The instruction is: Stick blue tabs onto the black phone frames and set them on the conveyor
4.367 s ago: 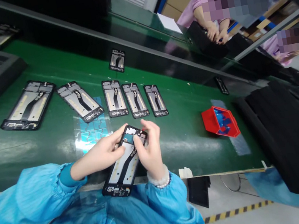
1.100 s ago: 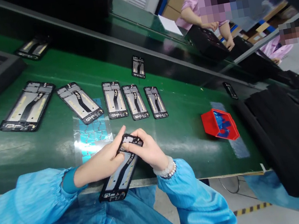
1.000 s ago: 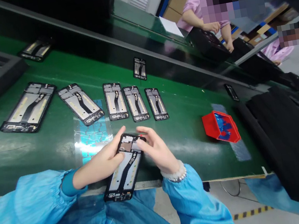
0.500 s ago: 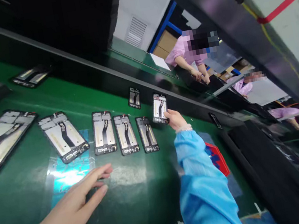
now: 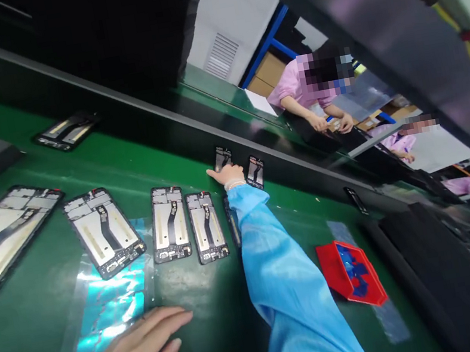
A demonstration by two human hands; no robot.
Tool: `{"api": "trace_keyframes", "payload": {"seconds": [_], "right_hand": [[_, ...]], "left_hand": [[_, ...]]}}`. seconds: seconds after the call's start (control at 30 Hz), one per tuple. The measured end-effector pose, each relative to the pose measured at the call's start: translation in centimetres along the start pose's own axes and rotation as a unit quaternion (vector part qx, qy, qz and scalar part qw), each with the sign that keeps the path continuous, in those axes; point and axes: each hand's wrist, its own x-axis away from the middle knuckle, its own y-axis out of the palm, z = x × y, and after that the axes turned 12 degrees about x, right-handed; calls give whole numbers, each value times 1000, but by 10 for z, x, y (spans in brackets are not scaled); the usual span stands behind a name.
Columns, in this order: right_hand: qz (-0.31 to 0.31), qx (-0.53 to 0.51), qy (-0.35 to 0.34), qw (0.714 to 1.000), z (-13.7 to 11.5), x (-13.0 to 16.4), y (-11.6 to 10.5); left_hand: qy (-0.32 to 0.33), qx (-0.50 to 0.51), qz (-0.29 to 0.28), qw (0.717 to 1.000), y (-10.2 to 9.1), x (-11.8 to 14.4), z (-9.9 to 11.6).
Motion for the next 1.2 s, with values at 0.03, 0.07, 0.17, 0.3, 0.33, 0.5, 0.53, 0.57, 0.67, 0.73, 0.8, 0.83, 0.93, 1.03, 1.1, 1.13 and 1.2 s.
{"api": "trace_keyframes", "payload": {"seconds": [0.03, 0.07, 0.17, 0.3, 0.33, 0.5, 0.53, 0.57, 0.67, 0.73, 0.8, 0.83, 0.93, 1.03, 1.1, 1.13, 1.2], "right_hand": [[-6, 4, -10, 1000, -6, 2, -5], [-11, 4, -18, 1000, -9, 5, -14], [-10, -9, -40, 999, 9, 27, -49], [-18, -50, -103, 993, 71, 115, -71], [-17, -74, -149, 986, 88, 149, -68], [32, 10, -296, 955, 141, 320, -17], [43, 27, -293, 955, 144, 342, -4], [51, 39, -282, 957, 145, 357, 9], [77, 58, -248, 964, 140, 374, 32], [111, 55, -247, 961, 130, 375, 33], [133, 21, -277, 951, 116, 380, 27], [129, -9, -304, 944, 107, 385, 23], [67, -102, -393, 912, 83, 404, 19], [18, -120, -424, 897, 68, 417, 23], [-6, -101, -435, 895, 64, 419, 24], [-16, -87, -444, 892, 62, 418, 23], [-26, -54, -468, 882, 57, 416, 20]], "left_hand": [[3, 6, 10, 1000, -3, -4, 2], [3, 14, 18, 1000, -7, -8, 4], [-4, 57, 46, 997, -29, -12, 9], [-41, 96, 103, 989, -71, 5, 6], [-58, 91, 123, 987, -80, 13, 4], [-104, 39, 117, 987, -88, 60, -3], [-82, 36, 89, 992, -83, 69, -4], [-55, 32, 59, 996, -78, 76, -4], [-2, -11, 23, 1000, -69, 89, -7], [7, -57, 37, 998, -68, 92, -7], [25, -82, 24, 996, -67, 94, -6], [40, -86, 2, 995, -64, 96, -5], [83, -97, -64, 990, -42, 104, 1], [86, -131, -53, 986, -16, 109, 5], [75, -139, -45, 986, -9, 107, 5], [70, -134, -47, 987, -9, 105, 5], [60, -116, -56, 990, -14, 101, 5]]}}
